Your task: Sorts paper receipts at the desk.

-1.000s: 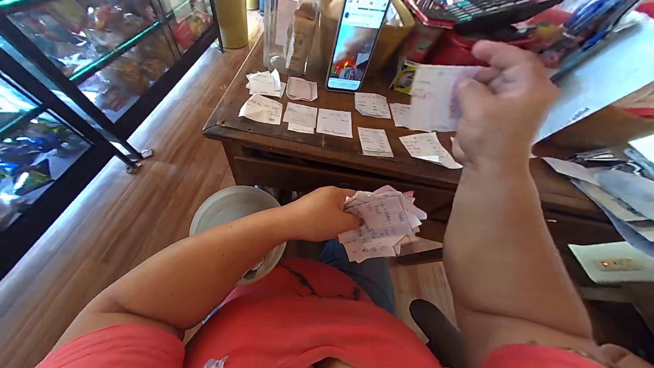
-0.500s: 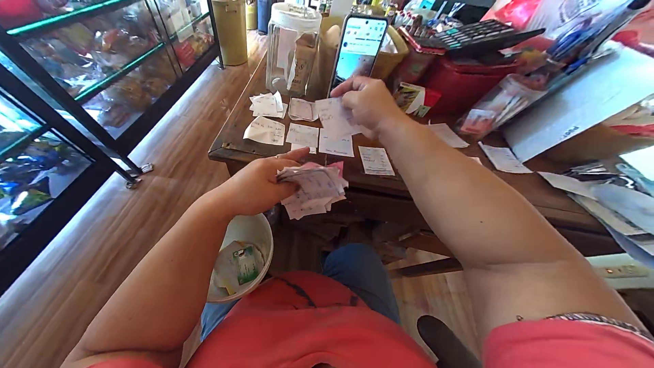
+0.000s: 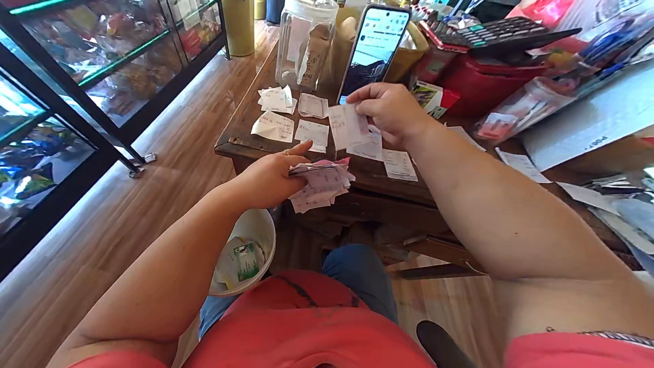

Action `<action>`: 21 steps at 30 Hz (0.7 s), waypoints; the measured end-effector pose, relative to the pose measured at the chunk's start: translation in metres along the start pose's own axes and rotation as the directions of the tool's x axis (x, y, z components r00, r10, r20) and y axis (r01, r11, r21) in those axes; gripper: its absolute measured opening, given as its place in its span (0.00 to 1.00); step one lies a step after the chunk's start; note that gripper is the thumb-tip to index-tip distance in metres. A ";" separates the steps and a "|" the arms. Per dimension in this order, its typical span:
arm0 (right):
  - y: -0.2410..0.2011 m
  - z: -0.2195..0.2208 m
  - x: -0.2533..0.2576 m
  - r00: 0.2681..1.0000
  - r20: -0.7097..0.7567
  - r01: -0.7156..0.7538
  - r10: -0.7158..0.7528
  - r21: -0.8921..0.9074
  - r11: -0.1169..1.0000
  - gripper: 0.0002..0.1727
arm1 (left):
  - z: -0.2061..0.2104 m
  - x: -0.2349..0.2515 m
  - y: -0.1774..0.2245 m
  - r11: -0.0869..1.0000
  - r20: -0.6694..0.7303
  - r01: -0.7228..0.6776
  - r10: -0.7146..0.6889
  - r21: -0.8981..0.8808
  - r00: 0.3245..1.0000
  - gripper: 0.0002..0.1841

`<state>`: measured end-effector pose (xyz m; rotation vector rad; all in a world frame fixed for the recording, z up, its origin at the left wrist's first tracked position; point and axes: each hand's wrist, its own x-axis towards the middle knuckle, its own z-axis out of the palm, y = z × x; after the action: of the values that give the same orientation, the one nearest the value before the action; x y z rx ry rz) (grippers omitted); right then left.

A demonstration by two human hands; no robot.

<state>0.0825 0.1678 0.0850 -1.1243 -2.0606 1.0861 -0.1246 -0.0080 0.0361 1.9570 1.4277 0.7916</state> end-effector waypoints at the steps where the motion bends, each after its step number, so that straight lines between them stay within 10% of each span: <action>1: -0.004 0.000 0.004 0.998 -0.061 -0.019 0.016 -0.065 0.998 0.13 | -0.001 0.003 0.001 1.000 0.015 0.028 -0.028 0.011 0.999 0.14; 8: -0.018 -0.005 0.016 0.992 -0.108 -0.114 0.064 -0.572 0.812 0.15 | -0.002 0.006 0.011 0.989 0.106 0.110 -0.120 0.102 0.987 0.14; 21: -0.006 0.017 0.024 0.973 0.019 -0.212 0.230 -0.316 0.925 0.13 | -0.002 0.006 0.004 0.994 0.081 0.062 -0.069 0.087 0.994 0.14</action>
<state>0.0550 0.1802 0.0832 -1.5297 -2.2464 0.9196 -0.1222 -0.0029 0.0416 1.9712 1.4890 0.6218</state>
